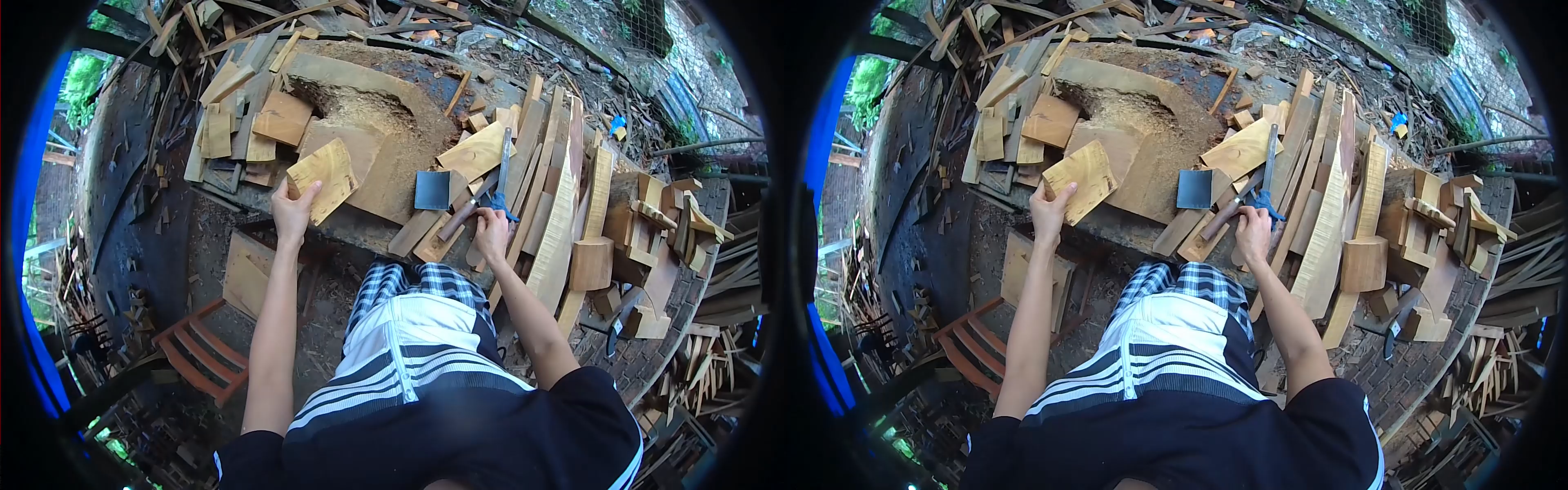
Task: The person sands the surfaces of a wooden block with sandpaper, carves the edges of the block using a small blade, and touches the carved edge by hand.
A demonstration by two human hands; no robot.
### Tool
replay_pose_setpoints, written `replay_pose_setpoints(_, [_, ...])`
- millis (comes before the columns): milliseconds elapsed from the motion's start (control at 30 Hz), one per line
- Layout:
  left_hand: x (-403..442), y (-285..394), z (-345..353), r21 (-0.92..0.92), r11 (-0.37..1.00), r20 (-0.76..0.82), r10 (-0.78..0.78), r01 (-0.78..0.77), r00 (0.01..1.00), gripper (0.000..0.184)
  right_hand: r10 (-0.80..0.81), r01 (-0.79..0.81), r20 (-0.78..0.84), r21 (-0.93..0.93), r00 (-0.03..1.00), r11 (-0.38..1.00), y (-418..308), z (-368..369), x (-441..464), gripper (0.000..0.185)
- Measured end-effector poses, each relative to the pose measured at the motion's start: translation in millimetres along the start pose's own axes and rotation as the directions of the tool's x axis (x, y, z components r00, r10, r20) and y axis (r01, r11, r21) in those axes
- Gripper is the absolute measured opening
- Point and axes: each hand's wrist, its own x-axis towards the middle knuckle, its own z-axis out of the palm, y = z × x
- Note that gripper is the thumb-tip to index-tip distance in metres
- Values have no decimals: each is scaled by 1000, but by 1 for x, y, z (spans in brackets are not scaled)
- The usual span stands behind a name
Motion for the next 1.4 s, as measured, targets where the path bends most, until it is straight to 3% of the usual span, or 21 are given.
replay_pose_setpoints(33, [0, 1, 2, 24, 1000, -20, 12, -12, 1000, 25, 41, -46, -151, -30, 988, 999, 0, -1, -1, 21])
replay_pose_setpoints(100, [-2, -5, 3, 22, 999, -36, 36, -35, 999, 24, 96, -103, -210, -21, 973, 994, 4, 0, 1, 20])
replay_pose_setpoints(167, [-8, -8, 5, 21, 998, -55, 54, -53, 997, 24, 90, -89, -172, 13, 981, 996, 3, 2, 7, 18])
replay_pose_setpoints(233, [-17, -10, 8, 149, 979, -31, 147, -141, 989, 24, 63, -60, -133, 26, 989, 998, -3, 7, 7, 17])
replay_pose_setpoints(300, [-22, -14, 10, 26, 1000, -62, 13, -11, 998, 25, 19, -14, -90, 55, 996, 998, -11, 17, 11, 16])
replay_pose_setpoints(367, [-23, -23, 6, 15, 999, -70, -33, 34, 997, 28, 158, -165, 48, 185, 986, 969, -13, 28, 14, 16])
replay_pose_setpoints(500, [-22, -18, 10, 165, 984, -99, -44, 60, 994, 30, 219, -239, 154, 130, 964, 962, -10, 57, 13, 33])
replay_pose_setpoints(633, [-17, -15, 13, 9, 993, -123, -114, 116, 986, 29, 190, -213, 205, 97, 960, 972, -10, 57, 15, 38])
replay_pose_setpoints(733, [-18, -16, 9, -62, 989, -125, -144, 137, 982, 27, 141, -140, -2, -139, 990, 980, -21, 30, 14, 43])
replay_pose_setpoints(900, [-19, -19, 4, -161, 977, -127, -161, 140, 979, 26, 159, -232, -236, -324, 959, 917, 16, 22, 13, 64])
replay_pose_setpoints(1000, [-18, -24, -6, -260, 945, -112, -235, 200, 965, 32, 232, -259, -131, -262, 964, 930, 34, 20, 16, 71])
replay_pose_setpoints(1033, [-16, -29, -13, -343, 908, -26, -266, 241, 964, 35, 256, -261, -50, -187, 965, 947, 34, 20, 17, 72])
replay_pose_setpoints(1067, [-14, -33, -20, -419, 862, 63, -285, 284, 956, 38, 222, -229, -55, -215, 973, 949, 34, 20, 18, 76])
replay_pose_setpoints(1100, [-13, -38, -26, -423, 863, 51, -282, 276, 958, 38, 211, -217, -53, -212, 976, 953, 33, 20, 20, 76])
replay_pose_setpoints(1167, [-14, -41, -30, -549, 747, 235, -294, 376, 927, 43, 232, -230, -19, -227, 973, 946, 34, 17, 24, 77])
replay_pose_setpoints(1300, [-8, -41, -32, -562, 703, 401, -229, 436, 887, 45, 216, -210, 2, -231, 976, 950, 34, 12, 23, 77])
replay_pose_setpoints(1400, [-2, -29, -27, -534, 708, 429, -244, 462, 870, 46, 219, -201, 40, -264, 975, 943, 31, 5, 23, 78])
